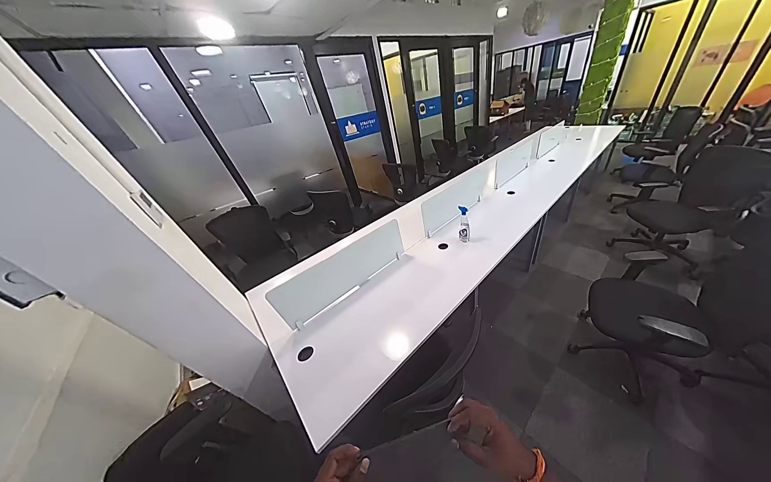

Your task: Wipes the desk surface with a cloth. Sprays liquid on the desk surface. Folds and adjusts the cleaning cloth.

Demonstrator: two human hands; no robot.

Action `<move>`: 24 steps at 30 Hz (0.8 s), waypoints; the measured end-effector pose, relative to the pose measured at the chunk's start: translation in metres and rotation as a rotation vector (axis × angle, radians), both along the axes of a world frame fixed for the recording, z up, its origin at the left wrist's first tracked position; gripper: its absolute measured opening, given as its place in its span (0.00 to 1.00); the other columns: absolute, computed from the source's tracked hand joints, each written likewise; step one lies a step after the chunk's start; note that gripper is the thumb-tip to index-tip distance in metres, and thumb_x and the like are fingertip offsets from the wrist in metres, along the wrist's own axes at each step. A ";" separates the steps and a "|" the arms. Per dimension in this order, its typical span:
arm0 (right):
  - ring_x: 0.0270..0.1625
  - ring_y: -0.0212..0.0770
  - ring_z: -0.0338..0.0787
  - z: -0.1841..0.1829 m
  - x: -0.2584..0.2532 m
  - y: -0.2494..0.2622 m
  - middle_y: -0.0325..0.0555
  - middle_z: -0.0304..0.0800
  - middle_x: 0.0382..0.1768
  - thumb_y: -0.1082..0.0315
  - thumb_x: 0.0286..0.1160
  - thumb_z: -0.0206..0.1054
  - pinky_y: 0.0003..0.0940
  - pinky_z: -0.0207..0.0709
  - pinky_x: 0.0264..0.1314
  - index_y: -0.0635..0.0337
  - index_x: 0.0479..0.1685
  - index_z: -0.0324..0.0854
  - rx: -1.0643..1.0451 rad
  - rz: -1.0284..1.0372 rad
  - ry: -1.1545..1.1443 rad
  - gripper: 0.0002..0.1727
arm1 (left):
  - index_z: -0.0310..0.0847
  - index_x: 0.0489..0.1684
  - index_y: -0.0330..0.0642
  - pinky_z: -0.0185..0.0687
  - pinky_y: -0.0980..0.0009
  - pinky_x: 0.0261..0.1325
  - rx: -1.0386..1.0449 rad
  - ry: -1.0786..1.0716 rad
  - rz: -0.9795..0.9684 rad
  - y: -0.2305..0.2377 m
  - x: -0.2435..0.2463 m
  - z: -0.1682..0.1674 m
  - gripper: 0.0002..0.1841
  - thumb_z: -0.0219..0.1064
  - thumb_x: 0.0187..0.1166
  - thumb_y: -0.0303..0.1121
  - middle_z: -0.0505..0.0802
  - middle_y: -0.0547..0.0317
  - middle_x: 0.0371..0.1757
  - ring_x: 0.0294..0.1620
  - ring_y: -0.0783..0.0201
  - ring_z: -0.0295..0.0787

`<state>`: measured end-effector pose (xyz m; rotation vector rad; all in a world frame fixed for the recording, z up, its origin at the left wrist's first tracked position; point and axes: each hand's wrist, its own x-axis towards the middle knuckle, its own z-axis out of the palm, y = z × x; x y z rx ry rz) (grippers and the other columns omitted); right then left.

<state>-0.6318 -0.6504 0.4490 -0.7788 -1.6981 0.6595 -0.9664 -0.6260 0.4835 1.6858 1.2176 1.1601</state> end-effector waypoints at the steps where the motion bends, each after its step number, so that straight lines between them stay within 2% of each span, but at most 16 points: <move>1: 0.63 0.36 0.88 0.003 -0.001 0.003 0.45 0.91 0.55 0.72 0.71 0.75 0.34 0.85 0.68 0.57 0.51 0.89 0.000 0.001 0.015 0.11 | 0.77 0.50 0.30 0.91 0.71 0.37 0.001 -0.012 0.027 0.002 0.002 0.002 0.14 0.73 0.71 0.24 0.94 0.60 0.36 0.31 0.74 0.91; 4: 0.58 0.36 0.90 0.012 -0.003 0.015 0.46 0.91 0.53 0.74 0.75 0.69 0.33 0.87 0.62 0.59 0.50 0.89 0.009 -0.003 0.031 0.08 | 0.78 0.36 0.35 0.89 0.73 0.29 0.073 -0.037 0.068 0.013 0.003 0.003 0.10 0.75 0.69 0.28 0.92 0.62 0.31 0.25 0.74 0.88; 6: 0.54 0.34 0.90 0.020 -0.002 0.025 0.45 0.90 0.53 0.72 0.79 0.67 0.29 0.88 0.57 0.58 0.50 0.89 0.014 -0.023 0.029 0.08 | 0.81 0.27 0.41 0.89 0.77 0.33 0.195 -0.061 -0.009 0.026 0.000 0.003 0.06 0.71 0.72 0.29 0.93 0.65 0.33 0.28 0.77 0.89; 7: 0.52 0.32 0.90 0.024 0.000 0.028 0.45 0.90 0.53 0.73 0.80 0.66 0.28 0.88 0.55 0.57 0.51 0.89 0.012 -0.036 0.043 0.08 | 0.83 0.27 0.45 0.89 0.79 0.40 0.246 -0.054 -0.067 0.032 0.000 0.006 0.07 0.69 0.75 0.31 0.95 0.68 0.36 0.34 0.79 0.91; 10: 0.48 0.31 0.90 0.033 0.003 0.034 0.44 0.90 0.58 0.78 0.76 0.67 0.27 0.89 0.49 0.58 0.64 0.85 -0.004 -0.061 0.157 0.18 | 0.91 0.36 0.46 0.88 0.72 0.63 0.318 -0.040 -0.200 0.041 0.004 0.019 0.09 0.63 0.83 0.30 0.97 0.64 0.48 0.56 0.71 0.93; 12: 0.48 0.33 0.91 0.041 0.002 0.037 0.45 0.90 0.59 0.80 0.73 0.68 0.30 0.89 0.50 0.64 0.75 0.75 -0.034 -0.067 0.207 0.27 | 0.93 0.45 0.43 0.89 0.71 0.64 0.321 -0.037 -0.206 0.042 0.007 0.026 0.10 0.62 0.84 0.29 0.97 0.62 0.53 0.58 0.70 0.93; 13: 0.47 0.35 0.91 0.047 0.001 0.039 0.46 0.90 0.55 0.81 0.70 0.69 0.31 0.89 0.51 0.67 0.77 0.71 -0.049 -0.069 0.233 0.30 | 0.93 0.48 0.43 0.89 0.72 0.63 0.303 -0.048 -0.201 0.041 0.007 0.032 0.09 0.64 0.83 0.30 0.96 0.62 0.55 0.58 0.71 0.92; 15: 0.46 0.34 0.92 0.076 0.009 0.049 0.45 0.92 0.51 0.81 0.67 0.73 0.31 0.89 0.51 0.70 0.73 0.74 -0.036 -0.080 0.247 0.29 | 0.93 0.49 0.44 0.90 0.71 0.60 0.268 -0.117 -0.186 0.048 0.016 0.057 0.08 0.69 0.80 0.31 0.96 0.64 0.55 0.56 0.71 0.92; 17: 0.42 0.33 0.90 0.135 0.018 0.072 0.45 0.92 0.49 0.74 0.69 0.75 0.32 0.87 0.46 0.69 0.71 0.75 0.031 -0.122 0.208 0.28 | 0.88 0.55 0.39 0.91 0.68 0.58 0.278 -0.232 -0.151 0.069 0.024 0.110 0.12 0.72 0.77 0.30 0.96 0.63 0.53 0.53 0.69 0.93; 18: 0.47 0.36 0.91 0.167 0.025 0.082 0.46 0.91 0.52 0.68 0.73 0.74 0.36 0.88 0.50 0.67 0.76 0.70 0.044 -0.107 0.200 0.31 | 0.79 0.68 0.34 0.90 0.63 0.62 0.294 -0.327 -0.174 0.083 0.027 0.138 0.23 0.73 0.76 0.34 0.94 0.58 0.61 0.59 0.64 0.92; 19: 0.58 0.42 0.91 0.191 0.034 0.094 0.48 0.89 0.61 0.58 0.77 0.71 0.42 0.88 0.61 0.62 0.85 0.60 0.017 -0.027 0.201 0.38 | 0.55 0.86 0.34 0.87 0.57 0.68 0.288 -0.415 -0.255 0.100 0.028 0.160 0.43 0.74 0.76 0.44 0.87 0.52 0.73 0.68 0.57 0.88; 20: 0.70 0.48 0.87 0.198 0.041 0.104 0.50 0.84 0.71 0.44 0.76 0.70 0.49 0.84 0.72 0.57 0.90 0.52 -0.057 0.064 0.221 0.47 | 0.36 0.93 0.40 0.85 0.52 0.71 0.253 -0.471 -0.304 0.115 0.029 0.169 0.58 0.75 0.70 0.58 0.80 0.49 0.80 0.73 0.54 0.85; 21: 0.75 0.46 0.84 0.187 0.042 0.106 0.48 0.81 0.76 0.31 0.71 0.66 0.48 0.81 0.76 0.58 0.92 0.49 -0.148 0.093 0.211 0.56 | 0.26 0.94 0.41 0.83 0.54 0.74 0.207 -0.467 -0.313 0.122 0.031 0.157 0.65 0.72 0.67 0.67 0.76 0.49 0.84 0.77 0.56 0.81; 22: 0.75 0.40 0.83 0.164 0.037 0.102 0.46 0.82 0.75 0.23 0.65 0.63 0.43 0.81 0.75 0.62 0.90 0.52 -0.255 0.092 0.193 0.61 | 0.26 0.93 0.35 0.77 0.58 0.80 0.144 -0.423 -0.312 0.120 0.032 0.130 0.66 0.67 0.68 0.72 0.72 0.47 0.86 0.82 0.60 0.75; 23: 0.72 0.33 0.84 0.137 0.030 0.091 0.43 0.84 0.72 0.20 0.61 0.64 0.37 0.81 0.74 0.64 0.87 0.57 -0.378 0.092 0.175 0.63 | 0.32 0.93 0.31 0.73 0.61 0.83 0.064 -0.379 -0.304 0.113 0.035 0.093 0.64 0.62 0.70 0.74 0.70 0.48 0.88 0.84 0.64 0.71; 24: 0.69 0.29 0.85 0.106 0.021 0.081 0.43 0.86 0.69 0.23 0.61 0.66 0.33 0.81 0.72 0.66 0.84 0.60 -0.495 0.094 0.177 0.61 | 0.42 0.92 0.32 0.77 0.61 0.81 -0.029 -0.395 -0.288 0.104 0.038 0.053 0.61 0.63 0.70 0.73 0.74 0.49 0.85 0.82 0.63 0.75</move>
